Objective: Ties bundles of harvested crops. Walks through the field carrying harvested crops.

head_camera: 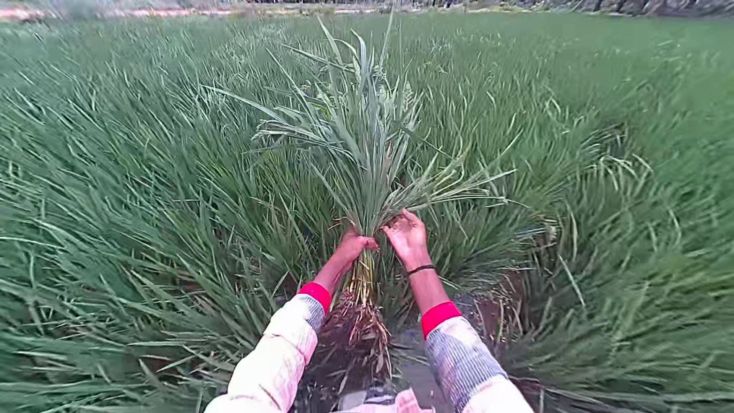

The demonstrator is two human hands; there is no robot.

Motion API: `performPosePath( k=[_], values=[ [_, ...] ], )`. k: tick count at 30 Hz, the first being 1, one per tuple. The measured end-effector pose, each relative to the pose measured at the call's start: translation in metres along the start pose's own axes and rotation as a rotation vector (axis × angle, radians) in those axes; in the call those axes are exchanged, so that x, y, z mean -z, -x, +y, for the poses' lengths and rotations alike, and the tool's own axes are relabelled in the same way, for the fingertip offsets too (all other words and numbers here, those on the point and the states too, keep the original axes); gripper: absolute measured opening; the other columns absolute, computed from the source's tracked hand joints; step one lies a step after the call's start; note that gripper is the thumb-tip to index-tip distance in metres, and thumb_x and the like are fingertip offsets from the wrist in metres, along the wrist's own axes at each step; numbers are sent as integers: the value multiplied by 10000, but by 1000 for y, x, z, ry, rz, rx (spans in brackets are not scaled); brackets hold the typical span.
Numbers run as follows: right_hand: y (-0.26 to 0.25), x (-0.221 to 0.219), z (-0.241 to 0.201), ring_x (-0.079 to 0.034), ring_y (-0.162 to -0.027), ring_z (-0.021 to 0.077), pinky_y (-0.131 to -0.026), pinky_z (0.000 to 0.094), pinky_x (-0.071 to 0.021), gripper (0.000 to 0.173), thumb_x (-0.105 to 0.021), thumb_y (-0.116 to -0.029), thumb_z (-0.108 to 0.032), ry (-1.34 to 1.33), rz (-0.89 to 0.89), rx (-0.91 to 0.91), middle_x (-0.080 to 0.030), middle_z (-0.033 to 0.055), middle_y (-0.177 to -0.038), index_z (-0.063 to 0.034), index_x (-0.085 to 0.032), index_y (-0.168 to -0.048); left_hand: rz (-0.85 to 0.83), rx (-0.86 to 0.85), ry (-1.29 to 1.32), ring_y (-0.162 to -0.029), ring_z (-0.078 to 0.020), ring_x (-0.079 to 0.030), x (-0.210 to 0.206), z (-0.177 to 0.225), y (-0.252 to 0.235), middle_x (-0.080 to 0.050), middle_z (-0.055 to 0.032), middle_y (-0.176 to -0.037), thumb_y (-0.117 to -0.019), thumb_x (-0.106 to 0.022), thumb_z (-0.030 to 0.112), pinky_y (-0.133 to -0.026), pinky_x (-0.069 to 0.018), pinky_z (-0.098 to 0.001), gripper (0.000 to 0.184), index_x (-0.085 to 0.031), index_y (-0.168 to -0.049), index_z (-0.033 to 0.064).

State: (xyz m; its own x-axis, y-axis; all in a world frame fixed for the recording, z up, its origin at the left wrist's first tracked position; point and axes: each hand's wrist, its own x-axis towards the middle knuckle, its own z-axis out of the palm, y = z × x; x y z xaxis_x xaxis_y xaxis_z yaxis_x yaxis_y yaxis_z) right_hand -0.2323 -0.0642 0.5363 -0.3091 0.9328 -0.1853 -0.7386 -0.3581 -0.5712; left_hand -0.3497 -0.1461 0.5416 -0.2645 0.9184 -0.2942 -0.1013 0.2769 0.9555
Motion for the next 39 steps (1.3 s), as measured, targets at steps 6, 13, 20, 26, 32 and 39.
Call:
performPosePath(
  k=[6, 13, 20, 26, 32, 39],
  values=[
    [30, 22, 5, -532, -1225, 251, -988, 385, -476, 468, -358, -1051, -12, 329, 208, 42, -453, 209, -1434, 9, -311, -1516, 9, -11, -347, -1140, -298, -625, -2, -16, -5, -604, -252, -1270, -837, -718, -39, -988, -513, -450, 630, -453, -1407, -70],
    [40, 11, 16, -580, -1197, 176, -1021, 326, -481, 510, -624, -1009, -87, 374, 194, 112, -566, 178, -1368, 30, -409, -1456, -5, 52, -1033, -1264, -416, -585, -24, 1, 4, -607, -258, -1339, -903, -673, 164, -1033, -457, -601, 719, -374, -1539, 15],
    [27, 47, 1, -593, -1060, 195, -892, 351, -516, 348, -512, -1063, -91, 207, 381, 32, -580, 164, -1261, 24, -472, -1389, -60, 13, -746, -1231, -416, -595, -30, -25, -20, -614, -283, -1296, -836, -763, 118, -1038, -459, -606, 630, -519, -1391, -52],
    [17, 50, -5, -605, -1167, 201, -996, 375, -515, 398, -525, -1072, -190, 130, 292, 45, -595, 152, -1320, -13, -464, -1423, -132, 22, -647, -1221, -389, -603, -45, -41, -22, -617, -268, -1295, -819, -750, 46, -1034, -472, -583, 636, -508, -1400, -43],
    [13, 33, 2, -551, -1226, 250, -1035, 392, -472, 444, -550, -1058, -122, 224, 451, 119, -523, 215, -1390, 43, -402, -1443, -45, 91, -496, -1199, -362, -613, -44, -38, -18, -613, -271, -1284, -813, -761, 17, -1032, -484, -532, 643, -494, -1392, -73],
    [16, 49, -21, -589, -642, 146, -653, 328, -543, 144, -447, -1045, -115, -6, 374, 166, -563, 6, -710, -119, -532, -928, 44, 85, -154, -953, -219, -636, -53, -40, -23, -628, -201, -1118, -843, -679, -68, -870, -531, -382, 553, -473, -1356, -86]
  ],
)
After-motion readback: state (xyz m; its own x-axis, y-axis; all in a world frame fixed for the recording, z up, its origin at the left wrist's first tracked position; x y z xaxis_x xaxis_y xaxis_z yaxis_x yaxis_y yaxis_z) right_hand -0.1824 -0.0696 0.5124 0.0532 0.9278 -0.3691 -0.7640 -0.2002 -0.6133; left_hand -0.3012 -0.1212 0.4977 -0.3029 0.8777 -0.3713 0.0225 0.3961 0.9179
